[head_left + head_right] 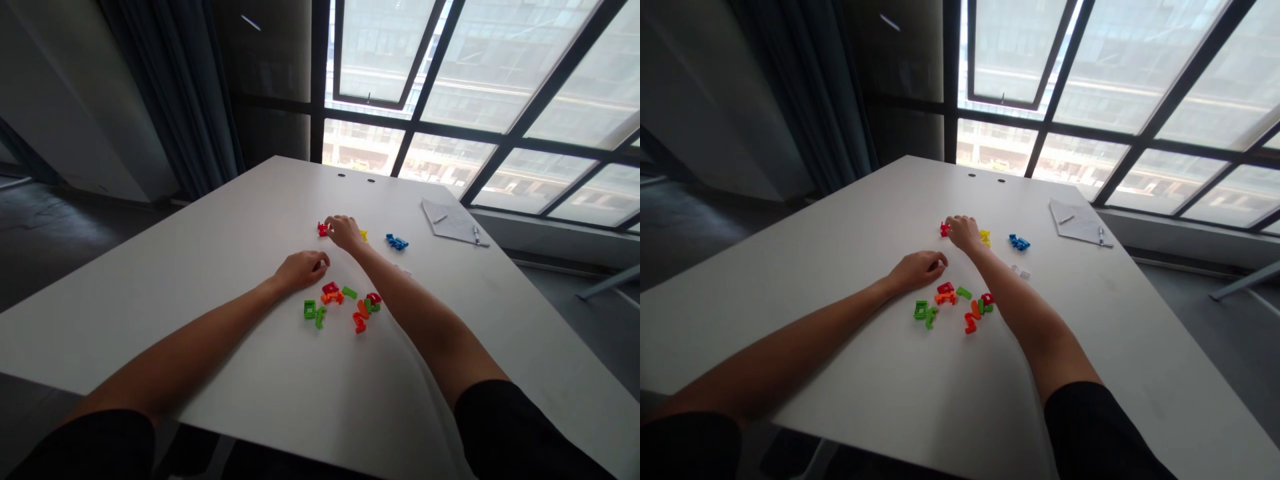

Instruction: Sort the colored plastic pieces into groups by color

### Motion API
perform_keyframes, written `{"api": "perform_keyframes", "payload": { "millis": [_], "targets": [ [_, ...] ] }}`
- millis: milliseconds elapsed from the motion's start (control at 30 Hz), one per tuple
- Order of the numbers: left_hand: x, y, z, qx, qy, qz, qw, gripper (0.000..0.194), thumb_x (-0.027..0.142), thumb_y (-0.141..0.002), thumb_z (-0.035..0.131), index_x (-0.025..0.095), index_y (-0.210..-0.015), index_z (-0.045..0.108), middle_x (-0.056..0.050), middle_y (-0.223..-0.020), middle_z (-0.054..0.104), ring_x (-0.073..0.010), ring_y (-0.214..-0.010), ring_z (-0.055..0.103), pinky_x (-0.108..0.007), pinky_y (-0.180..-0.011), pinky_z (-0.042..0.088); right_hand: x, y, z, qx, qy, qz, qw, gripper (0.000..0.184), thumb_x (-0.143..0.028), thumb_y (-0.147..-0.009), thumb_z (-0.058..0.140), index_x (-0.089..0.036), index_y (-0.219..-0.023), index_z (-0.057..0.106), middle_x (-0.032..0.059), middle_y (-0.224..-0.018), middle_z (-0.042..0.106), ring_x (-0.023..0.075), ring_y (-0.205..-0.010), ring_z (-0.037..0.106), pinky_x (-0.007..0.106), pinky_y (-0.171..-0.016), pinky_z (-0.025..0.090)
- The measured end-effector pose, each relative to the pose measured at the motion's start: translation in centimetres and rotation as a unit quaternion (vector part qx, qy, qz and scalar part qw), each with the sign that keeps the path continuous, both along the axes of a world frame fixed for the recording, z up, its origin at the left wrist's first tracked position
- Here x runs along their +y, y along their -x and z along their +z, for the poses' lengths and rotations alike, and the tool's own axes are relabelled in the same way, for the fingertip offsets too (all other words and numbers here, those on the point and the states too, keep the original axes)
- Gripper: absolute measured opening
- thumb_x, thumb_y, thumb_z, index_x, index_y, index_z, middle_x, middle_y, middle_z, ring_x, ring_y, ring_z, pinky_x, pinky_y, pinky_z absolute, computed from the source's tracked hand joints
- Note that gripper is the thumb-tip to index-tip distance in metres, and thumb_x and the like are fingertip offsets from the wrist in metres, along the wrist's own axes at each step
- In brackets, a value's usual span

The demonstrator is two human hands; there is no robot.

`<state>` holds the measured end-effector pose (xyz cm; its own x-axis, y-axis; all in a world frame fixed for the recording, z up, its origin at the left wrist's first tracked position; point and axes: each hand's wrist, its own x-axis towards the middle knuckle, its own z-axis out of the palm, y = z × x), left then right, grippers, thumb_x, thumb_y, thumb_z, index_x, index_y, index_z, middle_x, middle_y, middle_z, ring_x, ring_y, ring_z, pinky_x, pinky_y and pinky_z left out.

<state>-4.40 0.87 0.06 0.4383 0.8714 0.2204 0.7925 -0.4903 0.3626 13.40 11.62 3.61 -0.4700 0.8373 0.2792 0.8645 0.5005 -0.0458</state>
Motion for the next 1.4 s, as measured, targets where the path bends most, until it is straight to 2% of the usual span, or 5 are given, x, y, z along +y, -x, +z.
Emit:
{"api": "perform_keyframes", "payload": {
  "millis": [367, 633, 867, 1033, 1400],
  "targets": [
    [0.3, -0.2, 0.2, 0.000, 0.028, 0.017, 0.999, 0.023, 0.036, -0.094, 0.057, 0.029, -0.107, 0.075, 0.000, -0.088, 0.074, -0.0190, -0.079, 0.067, -0.029, -0.063, 0.039, -10.5, -10.6, 4.7, -0.051, 0.213, 0.230, 0.948, 0.023, -0.017, -0.098, 0.062, -0.021, -0.114, 0.078, 0.0072, -0.107, 0.081, 0.0195, -0.087, 0.073, 0.032, -0.080, 0.052],
    [0.6, 0.0, 0.1, 0.011, 0.016, 0.020, 1.000, 0.024, 0.037, -0.093, 0.058, 0.029, -0.108, 0.075, 0.000, -0.092, 0.076, -0.0199, -0.083, 0.069, -0.028, -0.064, 0.042, -15.2, -14.4, 3.0, -0.072, 0.230, 0.228, 0.944, 0.028, -0.023, -0.099, 0.063, -0.022, -0.124, 0.077, 0.0100, -0.118, 0.079, 0.0243, -0.102, 0.074, 0.038, -0.089, 0.054],
    [0.5, -0.1, 0.1, 0.015, 0.016, 0.021, 1.000, 0.024, 0.037, -0.094, 0.057, 0.029, -0.109, 0.075, 0.000, -0.093, 0.076, -0.0200, -0.084, 0.069, -0.028, -0.065, 0.042, -13.8, -13.8, 3.4, -0.024, 0.167, 0.203, 0.965, 0.025, -0.026, -0.097, 0.069, -0.021, -0.120, 0.076, 0.0097, -0.111, 0.079, 0.0223, -0.092, 0.072, 0.033, -0.079, 0.052],
    [0.3, -0.1, 0.3, 0.011, 0.015, 0.021, 1.000, 0.023, 0.035, -0.093, 0.057, 0.030, -0.107, 0.074, 0.001, -0.090, 0.075, -0.0199, -0.081, 0.068, -0.029, -0.063, 0.040, -9.9, -8.9, 3.7, 0.010, 0.084, 0.174, 0.981, 0.018, -0.024, -0.100, 0.069, -0.020, -0.116, 0.075, 0.0081, -0.107, 0.078, 0.0187, -0.088, 0.069, 0.028, -0.076, 0.047],
    [0.0, -0.1, 0.0, 0.003, -0.008, -0.002, 1.000, 0.024, 0.034, -0.095, 0.055, 0.028, -0.109, 0.074, -0.002, -0.098, 0.076, -0.0210, -0.087, 0.070, -0.030, -0.071, 0.046, -2.9, -0.1, -0.1, -0.064, 0.051, 0.068, 0.994, 0.028, -0.025, -0.106, 0.054, -0.026, -0.129, 0.070, 0.0120, -0.132, 0.070, 0.0254, -0.111, 0.069, 0.032, -0.082, 0.051]
  ]
}}
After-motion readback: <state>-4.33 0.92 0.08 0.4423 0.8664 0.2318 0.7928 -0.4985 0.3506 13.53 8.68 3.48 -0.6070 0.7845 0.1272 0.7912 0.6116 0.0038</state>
